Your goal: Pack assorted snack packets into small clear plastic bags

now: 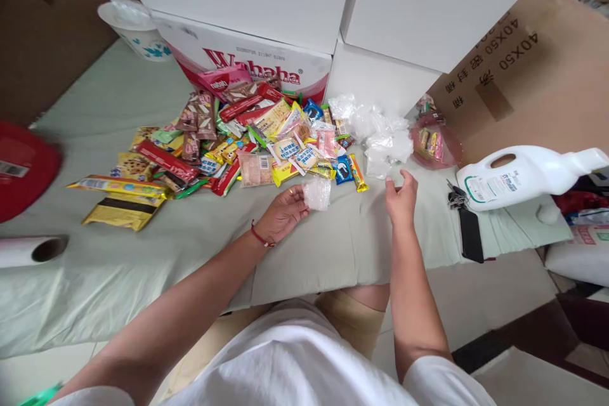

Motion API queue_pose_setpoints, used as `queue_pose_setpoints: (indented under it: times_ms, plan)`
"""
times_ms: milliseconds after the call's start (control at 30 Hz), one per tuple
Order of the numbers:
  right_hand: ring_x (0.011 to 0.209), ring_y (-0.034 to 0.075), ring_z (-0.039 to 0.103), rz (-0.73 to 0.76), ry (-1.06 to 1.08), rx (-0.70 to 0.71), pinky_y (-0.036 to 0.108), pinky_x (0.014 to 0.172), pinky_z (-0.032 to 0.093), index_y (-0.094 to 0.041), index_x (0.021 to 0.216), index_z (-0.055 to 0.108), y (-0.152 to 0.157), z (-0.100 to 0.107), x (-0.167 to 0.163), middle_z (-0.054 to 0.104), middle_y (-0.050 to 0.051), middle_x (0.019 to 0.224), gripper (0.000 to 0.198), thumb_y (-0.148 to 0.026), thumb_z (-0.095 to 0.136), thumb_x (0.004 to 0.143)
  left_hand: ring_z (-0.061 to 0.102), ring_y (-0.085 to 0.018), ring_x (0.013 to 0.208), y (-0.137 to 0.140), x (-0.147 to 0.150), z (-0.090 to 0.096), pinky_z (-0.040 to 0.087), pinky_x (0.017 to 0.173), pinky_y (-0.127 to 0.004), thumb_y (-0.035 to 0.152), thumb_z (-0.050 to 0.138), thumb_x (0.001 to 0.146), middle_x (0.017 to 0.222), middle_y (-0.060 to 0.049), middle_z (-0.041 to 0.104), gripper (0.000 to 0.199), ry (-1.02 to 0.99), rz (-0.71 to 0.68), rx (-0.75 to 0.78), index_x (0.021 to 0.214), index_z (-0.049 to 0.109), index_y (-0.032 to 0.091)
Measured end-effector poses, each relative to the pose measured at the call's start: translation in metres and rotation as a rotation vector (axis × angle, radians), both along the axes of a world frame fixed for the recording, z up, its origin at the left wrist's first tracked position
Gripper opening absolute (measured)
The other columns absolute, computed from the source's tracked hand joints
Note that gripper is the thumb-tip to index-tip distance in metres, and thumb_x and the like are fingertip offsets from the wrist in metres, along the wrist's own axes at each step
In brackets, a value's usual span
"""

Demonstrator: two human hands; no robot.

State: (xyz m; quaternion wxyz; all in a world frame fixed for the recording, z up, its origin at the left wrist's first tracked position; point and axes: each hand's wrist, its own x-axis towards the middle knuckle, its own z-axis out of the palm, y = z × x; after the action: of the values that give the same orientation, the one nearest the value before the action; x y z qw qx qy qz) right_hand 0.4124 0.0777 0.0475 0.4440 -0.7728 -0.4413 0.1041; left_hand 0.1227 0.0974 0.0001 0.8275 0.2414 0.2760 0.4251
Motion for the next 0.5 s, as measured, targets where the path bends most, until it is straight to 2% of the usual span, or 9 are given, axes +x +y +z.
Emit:
queue_pose_setpoints:
  times_ms: [67,100,167,200,233,300,367,500]
  plan:
    - [0.077,0.015,0.060,0.085,0.007,0.061,0.031,0.067,0.056,-0.022,0.126,0.062,-0.018,-0.002,-0.031,0.064,0.012,0.123,0.047,-0.049,0.067,0.088,0.059,-0.009,0.067,0.000,0.002,-0.001,0.044,0.061,-0.023,0.034,0.100,0.055,0.080,0.001,0.067,0.052,0.035,-0.001,0.022,0.092,0.068,0.017]
    - [0.081,0.017,0.061,0.189,0.085,0.074,0.031,0.066,0.056,-0.024,0.125,0.062,-0.028,-0.003,-0.050,0.065,0.011,0.120,0.045,-0.051,0.066,0.089,0.058,-0.009,0.065,0.000,0.004,-0.002,0.043,0.059,-0.022,0.037,0.100,0.054,0.076,0.002,0.065,0.051,0.053,0.010,0.037,0.087,0.067,0.017]
    - [0.098,0.021,0.064,0.468,0.207,0.021,0.031,0.071,0.058,-0.028,0.132,0.061,-0.046,-0.009,-0.091,0.062,0.011,0.132,0.057,-0.049,0.078,0.081,0.055,-0.008,0.061,-0.001,0.006,-0.003,0.041,0.057,-0.022,0.042,0.100,0.054,0.070,0.004,0.062,0.052,0.089,0.037,0.078,0.081,0.064,0.017]
    - [0.102,0.022,0.064,0.542,0.233,0.009,0.031,0.073,0.059,-0.028,0.133,0.061,-0.051,-0.013,-0.108,0.060,0.011,0.136,0.064,-0.047,0.083,0.076,0.054,-0.007,0.059,-0.002,0.006,-0.003,0.041,0.056,-0.022,0.042,0.100,0.054,0.068,0.005,0.061,0.052,0.106,0.043,0.098,0.080,0.063,0.017]
    - [0.104,0.022,0.064,0.565,0.250,0.004,0.031,0.075,0.059,-0.028,0.131,0.064,-0.053,-0.017,-0.122,0.062,0.010,0.134,0.061,-0.045,0.084,0.076,0.053,-0.007,0.058,-0.002,0.007,-0.003,0.041,0.055,-0.022,0.043,0.099,0.055,0.066,0.005,0.060,0.052,0.120,0.044,0.113,0.079,0.062,0.017]
    - [0.096,0.020,0.065,0.495,0.309,0.013,0.031,0.077,0.058,-0.026,0.118,0.070,-0.051,-0.024,-0.135,0.069,0.007,0.115,0.042,-0.044,0.079,0.082,0.054,-0.007,0.057,-0.002,0.007,-0.001,0.040,0.054,-0.021,0.043,0.099,0.056,0.065,0.006,0.059,0.054,0.131,0.048,0.114,0.082,0.059,0.018]
    - [0.080,0.017,0.064,0.363,0.436,0.046,0.030,0.073,0.055,-0.023,0.103,0.072,-0.048,-0.028,-0.133,0.070,0.002,0.090,0.027,-0.045,0.072,0.087,0.055,-0.007,0.057,-0.001,0.005,0.002,0.040,0.053,-0.020,0.044,0.099,0.056,0.067,0.007,0.060,0.058,0.117,0.068,0.083,0.084,0.055,0.019]
    - [0.060,0.009,0.051,0.121,0.709,0.193,0.022,0.057,0.045,-0.021,0.090,0.066,-0.054,-0.026,-0.107,0.059,-0.006,0.071,0.032,-0.047,0.082,0.078,0.053,-0.005,0.049,-0.001,-0.001,0.007,0.031,0.044,-0.018,0.047,0.096,0.058,0.067,0.010,0.056,0.063,0.112,0.066,0.055,0.086,0.046,0.022]
